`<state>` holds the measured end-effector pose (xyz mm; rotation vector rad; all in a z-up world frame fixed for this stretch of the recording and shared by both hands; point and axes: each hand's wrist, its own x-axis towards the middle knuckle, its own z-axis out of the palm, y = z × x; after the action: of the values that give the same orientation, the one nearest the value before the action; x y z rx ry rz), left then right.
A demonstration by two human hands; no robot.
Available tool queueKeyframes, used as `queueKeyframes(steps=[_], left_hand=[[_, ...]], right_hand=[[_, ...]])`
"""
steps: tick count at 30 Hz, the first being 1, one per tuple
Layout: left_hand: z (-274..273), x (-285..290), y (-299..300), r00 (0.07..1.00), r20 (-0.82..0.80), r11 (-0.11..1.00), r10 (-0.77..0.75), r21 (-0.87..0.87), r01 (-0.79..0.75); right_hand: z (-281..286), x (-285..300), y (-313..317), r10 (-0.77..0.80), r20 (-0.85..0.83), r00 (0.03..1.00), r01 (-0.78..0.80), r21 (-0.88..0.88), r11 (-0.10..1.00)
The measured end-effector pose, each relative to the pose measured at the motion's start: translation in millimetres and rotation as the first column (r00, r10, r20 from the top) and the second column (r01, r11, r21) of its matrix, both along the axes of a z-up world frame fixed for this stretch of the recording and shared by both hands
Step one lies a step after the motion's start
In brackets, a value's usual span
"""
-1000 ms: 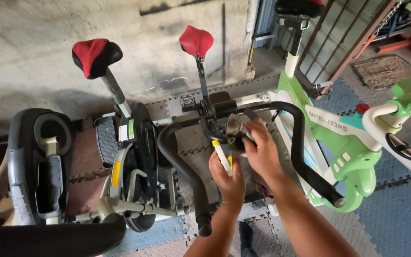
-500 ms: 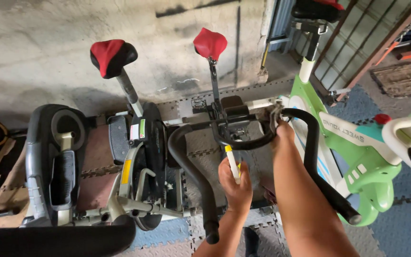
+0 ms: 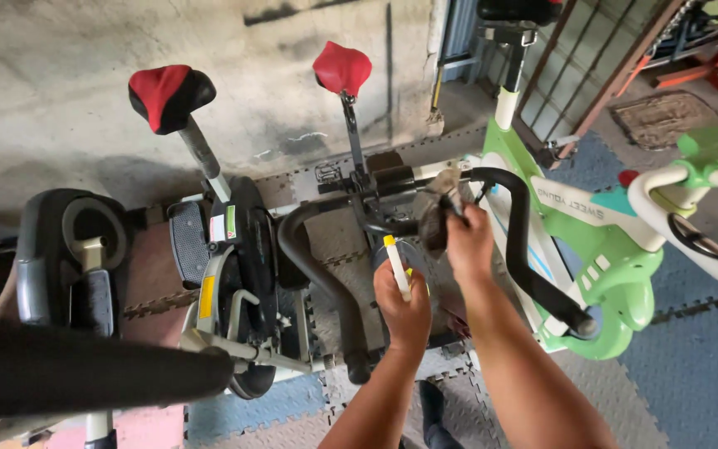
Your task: Cleaning and wiping down various gym machines using a spray bottle and a cloth.
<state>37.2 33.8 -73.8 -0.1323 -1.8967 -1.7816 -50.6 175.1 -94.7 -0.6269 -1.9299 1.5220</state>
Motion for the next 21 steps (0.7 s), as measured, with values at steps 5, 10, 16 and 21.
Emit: queueKeyframes(steps=[5, 10, 16, 21], left_hand=[[-9.2, 8.1, -7.4, 0.998, -0.049, 0.998, -0.025, -0.065, 0.022], [-4.1, 22.5, -24.0, 0.985, 0.077, 0.985, -0.151, -0.071, 0.157], [-3.0, 32.7, -39.5, 0.947, 0.284, 0.969, -0.152, -0.147, 0.200], [-5.2, 16.8, -29.4, 0.988, 0.060, 0.946, -0.140, -0.286, 0.152]], right_hand=[[20.2, 40.0, -32.3, 0.113, -0.138, 0.984, -0.042, 0.434, 0.900], [20.1, 74.5, -36.9, 0.232, -0.084, 0.969, -0.185, 0.374, 0.909], [15.1, 132.1, -17.3, 0.249, 0.033, 0.968, -0.249, 0.243, 0.937], [-22.0, 173.2, -4.3, 0.457, 0.585, 0.670, -0.685, 0.249, 0.684]])
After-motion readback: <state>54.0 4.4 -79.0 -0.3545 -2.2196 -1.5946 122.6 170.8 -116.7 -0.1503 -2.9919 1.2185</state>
